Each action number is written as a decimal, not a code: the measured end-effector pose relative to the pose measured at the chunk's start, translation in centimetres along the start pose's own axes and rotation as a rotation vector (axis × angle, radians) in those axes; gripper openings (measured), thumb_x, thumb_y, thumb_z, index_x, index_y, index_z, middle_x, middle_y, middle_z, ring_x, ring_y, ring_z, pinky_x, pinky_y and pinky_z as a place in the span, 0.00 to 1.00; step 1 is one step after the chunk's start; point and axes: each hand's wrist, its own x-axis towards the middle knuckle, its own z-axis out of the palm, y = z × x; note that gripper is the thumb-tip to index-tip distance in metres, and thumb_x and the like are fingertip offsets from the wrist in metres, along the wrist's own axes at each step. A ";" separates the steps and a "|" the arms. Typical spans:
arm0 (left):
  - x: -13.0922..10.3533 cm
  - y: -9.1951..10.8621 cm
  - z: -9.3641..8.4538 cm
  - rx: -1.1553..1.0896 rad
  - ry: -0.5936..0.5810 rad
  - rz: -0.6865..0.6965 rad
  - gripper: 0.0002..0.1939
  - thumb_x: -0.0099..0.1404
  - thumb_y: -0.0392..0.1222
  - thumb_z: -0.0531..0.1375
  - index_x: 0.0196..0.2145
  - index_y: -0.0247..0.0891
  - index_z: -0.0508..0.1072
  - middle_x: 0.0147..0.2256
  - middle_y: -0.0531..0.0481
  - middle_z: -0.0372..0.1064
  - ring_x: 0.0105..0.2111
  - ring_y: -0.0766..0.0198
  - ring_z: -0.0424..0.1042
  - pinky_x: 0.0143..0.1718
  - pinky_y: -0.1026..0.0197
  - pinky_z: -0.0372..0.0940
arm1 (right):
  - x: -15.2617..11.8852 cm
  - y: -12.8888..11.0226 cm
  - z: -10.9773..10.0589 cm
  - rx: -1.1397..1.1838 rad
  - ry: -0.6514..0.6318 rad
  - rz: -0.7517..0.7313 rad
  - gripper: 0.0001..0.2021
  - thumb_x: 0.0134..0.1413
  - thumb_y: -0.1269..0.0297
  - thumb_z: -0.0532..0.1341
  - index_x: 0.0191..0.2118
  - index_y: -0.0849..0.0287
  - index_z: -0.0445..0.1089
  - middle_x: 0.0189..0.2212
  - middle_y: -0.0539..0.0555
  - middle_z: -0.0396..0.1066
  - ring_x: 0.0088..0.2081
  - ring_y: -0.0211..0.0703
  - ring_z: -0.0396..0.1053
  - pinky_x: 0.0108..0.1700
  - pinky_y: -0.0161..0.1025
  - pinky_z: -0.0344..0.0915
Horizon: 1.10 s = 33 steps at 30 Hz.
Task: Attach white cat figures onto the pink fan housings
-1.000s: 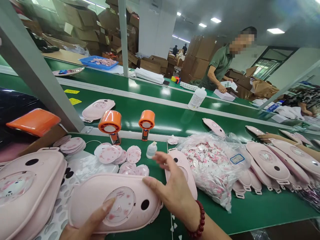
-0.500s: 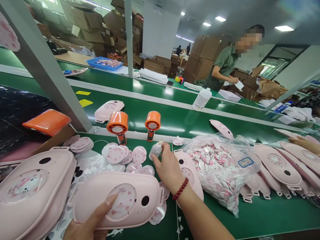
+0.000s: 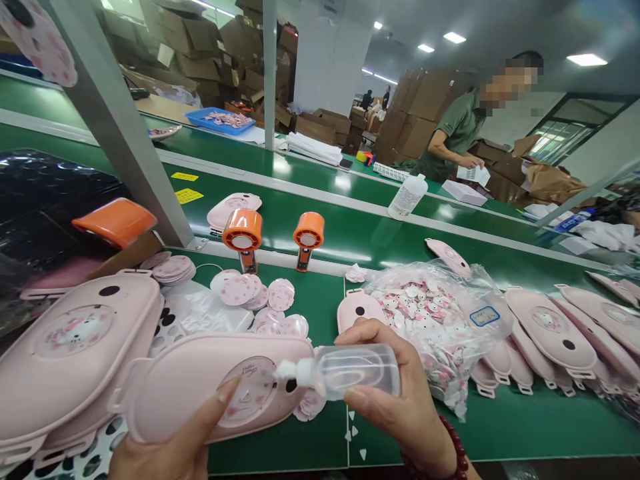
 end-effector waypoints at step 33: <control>-1.4 1.8 2.0 -0.008 0.039 0.005 0.23 0.31 0.33 0.75 0.29 0.43 0.79 0.39 0.53 0.80 0.44 0.50 0.78 0.45 0.60 0.75 | 0.8 -0.5 2.5 -0.263 0.059 -0.153 0.06 0.44 0.67 0.69 0.33 0.56 0.77 0.28 0.49 0.71 0.27 0.38 0.65 0.32 0.36 0.66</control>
